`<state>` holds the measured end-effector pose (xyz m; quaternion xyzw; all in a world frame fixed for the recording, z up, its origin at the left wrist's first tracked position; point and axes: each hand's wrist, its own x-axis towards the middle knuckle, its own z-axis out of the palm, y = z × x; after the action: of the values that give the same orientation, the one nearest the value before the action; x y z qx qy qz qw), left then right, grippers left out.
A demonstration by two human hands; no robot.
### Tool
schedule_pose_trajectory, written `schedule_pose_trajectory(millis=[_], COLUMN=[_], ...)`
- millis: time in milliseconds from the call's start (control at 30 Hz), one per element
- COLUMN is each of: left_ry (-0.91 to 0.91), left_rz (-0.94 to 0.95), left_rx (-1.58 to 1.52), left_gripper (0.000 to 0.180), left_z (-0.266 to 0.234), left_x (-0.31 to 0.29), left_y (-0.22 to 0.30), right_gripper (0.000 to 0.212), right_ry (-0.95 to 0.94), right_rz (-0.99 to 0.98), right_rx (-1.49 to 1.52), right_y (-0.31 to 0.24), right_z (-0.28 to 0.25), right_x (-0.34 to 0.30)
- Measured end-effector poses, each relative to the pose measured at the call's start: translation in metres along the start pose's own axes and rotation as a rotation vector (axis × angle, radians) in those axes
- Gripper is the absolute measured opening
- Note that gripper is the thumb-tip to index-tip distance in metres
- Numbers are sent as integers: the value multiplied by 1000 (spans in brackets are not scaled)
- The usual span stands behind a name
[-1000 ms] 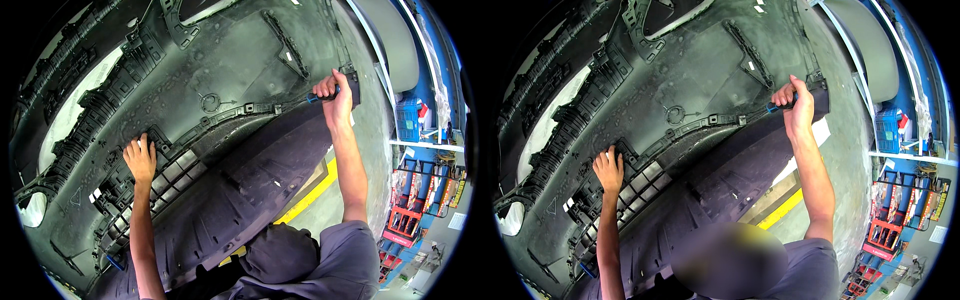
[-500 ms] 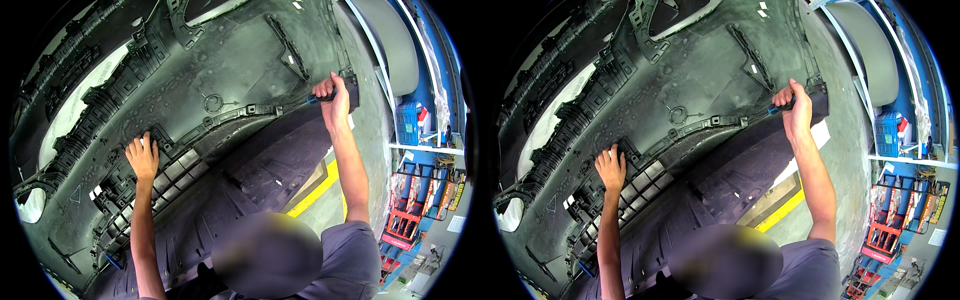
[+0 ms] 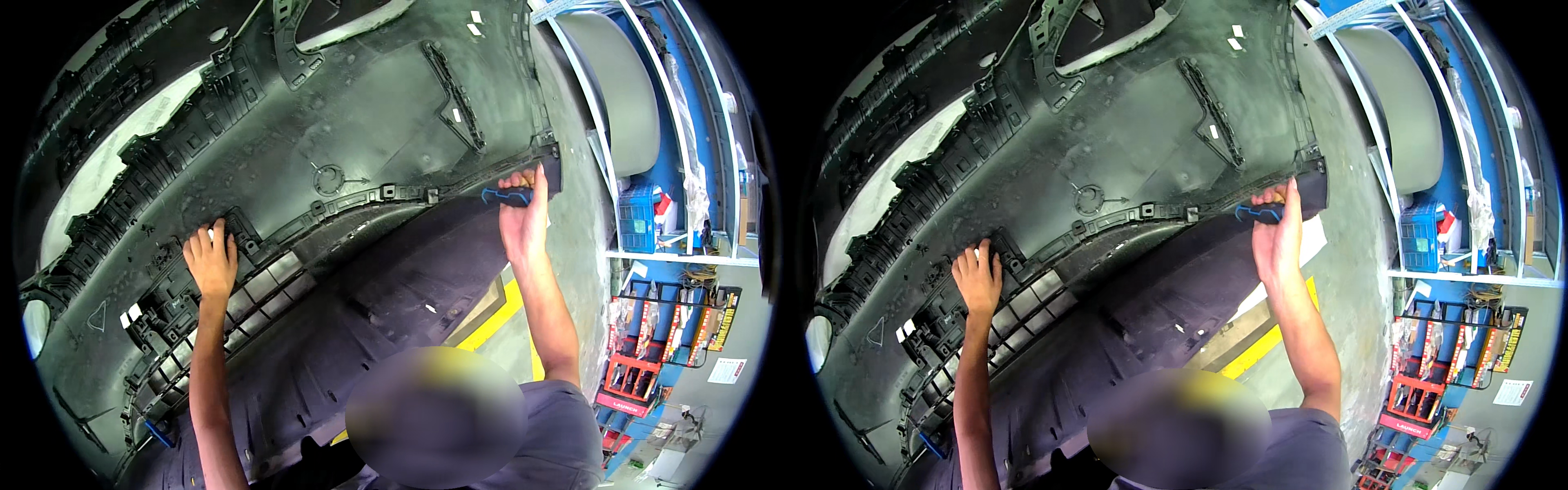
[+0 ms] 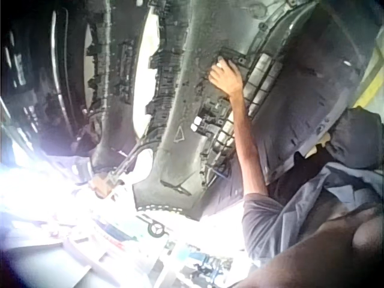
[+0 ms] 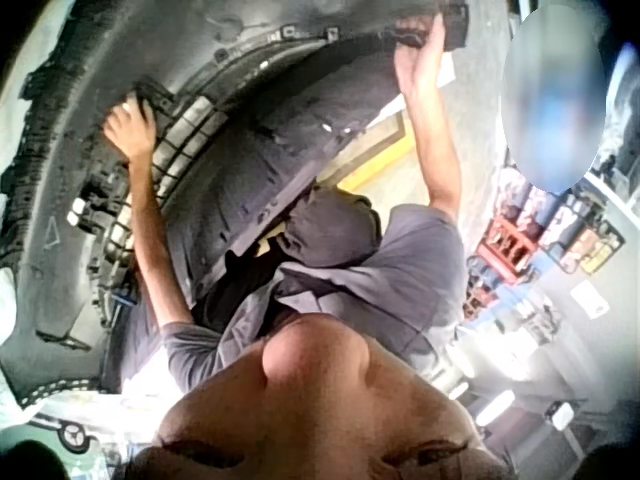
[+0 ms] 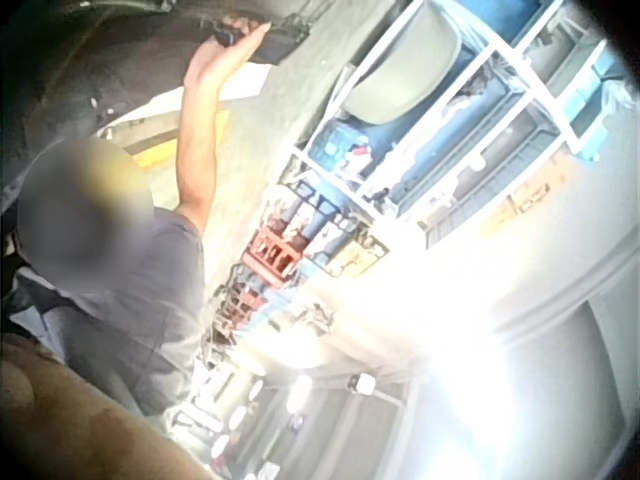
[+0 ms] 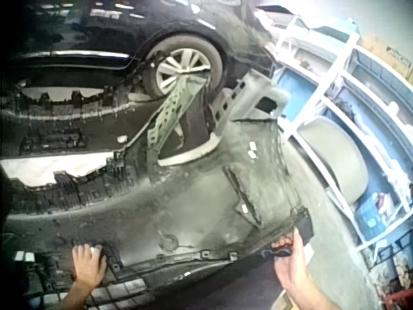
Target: The person uses a screwdriver to remove and reattach clips and fasteners on a large black plastic car underbody panel. They work methodically along the edges and center of the panel, prying and pressing components into place.
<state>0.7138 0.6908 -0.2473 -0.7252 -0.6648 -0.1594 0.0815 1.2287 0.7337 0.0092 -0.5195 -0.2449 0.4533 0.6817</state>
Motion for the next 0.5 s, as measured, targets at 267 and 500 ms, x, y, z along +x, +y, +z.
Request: schedule_pose_trajectory(millis=[267, 500], left_ry=[-15, -41], left_rz=[-7, -28], left_rx=[-15, -15], left_gripper=[43, 44], left_z=[-1, 1], left_x=[-2, -3], left_y=[-1, -2], right_gripper=[32, 41], right_ry=[-326, -152], right_rz=[26, 54], right_rx=[-215, -212], right_y=[5, -6], right_z=[5, -12], right_x=[-11, 1])
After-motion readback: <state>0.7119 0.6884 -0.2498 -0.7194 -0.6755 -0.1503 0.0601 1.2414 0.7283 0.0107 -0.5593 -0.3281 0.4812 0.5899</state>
